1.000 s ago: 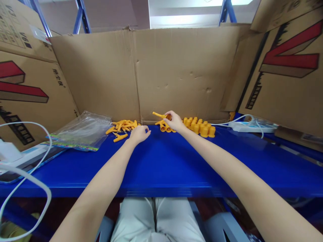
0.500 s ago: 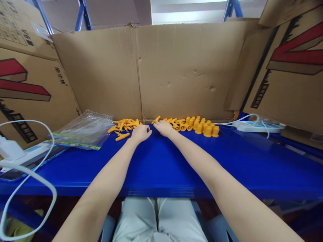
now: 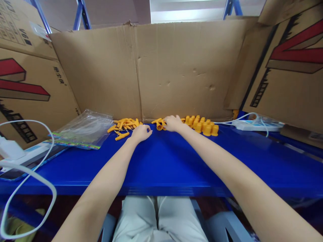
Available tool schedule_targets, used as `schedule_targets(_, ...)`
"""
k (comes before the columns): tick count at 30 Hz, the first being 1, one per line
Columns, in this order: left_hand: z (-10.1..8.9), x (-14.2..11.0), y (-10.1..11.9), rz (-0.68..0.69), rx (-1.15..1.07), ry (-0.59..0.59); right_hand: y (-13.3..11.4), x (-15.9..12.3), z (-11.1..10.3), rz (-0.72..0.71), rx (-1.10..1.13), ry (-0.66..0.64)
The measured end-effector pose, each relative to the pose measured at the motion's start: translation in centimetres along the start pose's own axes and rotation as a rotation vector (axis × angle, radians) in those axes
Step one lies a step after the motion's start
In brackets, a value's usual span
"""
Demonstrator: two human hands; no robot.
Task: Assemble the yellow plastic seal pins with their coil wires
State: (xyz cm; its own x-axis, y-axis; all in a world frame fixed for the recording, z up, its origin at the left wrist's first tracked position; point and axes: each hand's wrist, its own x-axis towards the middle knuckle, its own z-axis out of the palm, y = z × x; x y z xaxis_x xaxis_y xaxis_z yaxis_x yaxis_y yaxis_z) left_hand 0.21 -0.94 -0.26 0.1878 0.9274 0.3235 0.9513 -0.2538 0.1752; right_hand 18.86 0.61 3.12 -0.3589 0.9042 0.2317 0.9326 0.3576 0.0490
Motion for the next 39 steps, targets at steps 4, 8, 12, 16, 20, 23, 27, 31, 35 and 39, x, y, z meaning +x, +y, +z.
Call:
schedule_targets(4,0.1,0.1,-0.1,0.011,0.006,-0.001,3.7,-2.3,-1.7,0.272,0.019,-0.125)
schedule_targets(8,0.3,0.2,-0.2,0.018,0.004,-0.012,7.5,-4.5,-0.8,0.498,-0.058,-0.076)
schedule_targets(12,0.3,0.3,-0.3,0.020,0.000,-0.013,10.2,-5.4,0.3,0.618,-0.056,0.007)
schedule_targets(16,0.2,0.3,-0.5,0.036,-0.013,0.001,11.2,-5.3,0.6,0.684,-0.076,0.072)
schedule_targets(20,0.1,0.3,-0.4,0.030,-0.017,-0.004,11.2,-5.4,0.8,0.652,-0.106,0.065)
schedule_targets(23,0.1,0.3,-0.3,0.035,-0.025,0.002,11.2,-5.3,1.1,0.628,-0.124,0.064)
schedule_targets(27,0.0,0.2,-0.3,0.026,-0.028,0.007,11.6,-5.0,1.7,0.610,-0.145,0.081)
schedule_targets(31,-0.1,0.1,-0.2,0.018,-0.036,-0.001,11.8,-4.9,2.0,0.593,-0.173,0.109)
schedule_targets(35,-0.2,0.1,-0.1,0.006,-0.040,-0.011,11.3,-5.0,1.7,0.567,-0.192,0.111)
schedule_targets(39,-0.2,0.1,0.1,0.007,-0.032,-0.018,10.5,-5.1,1.1,0.570,-0.176,0.100)
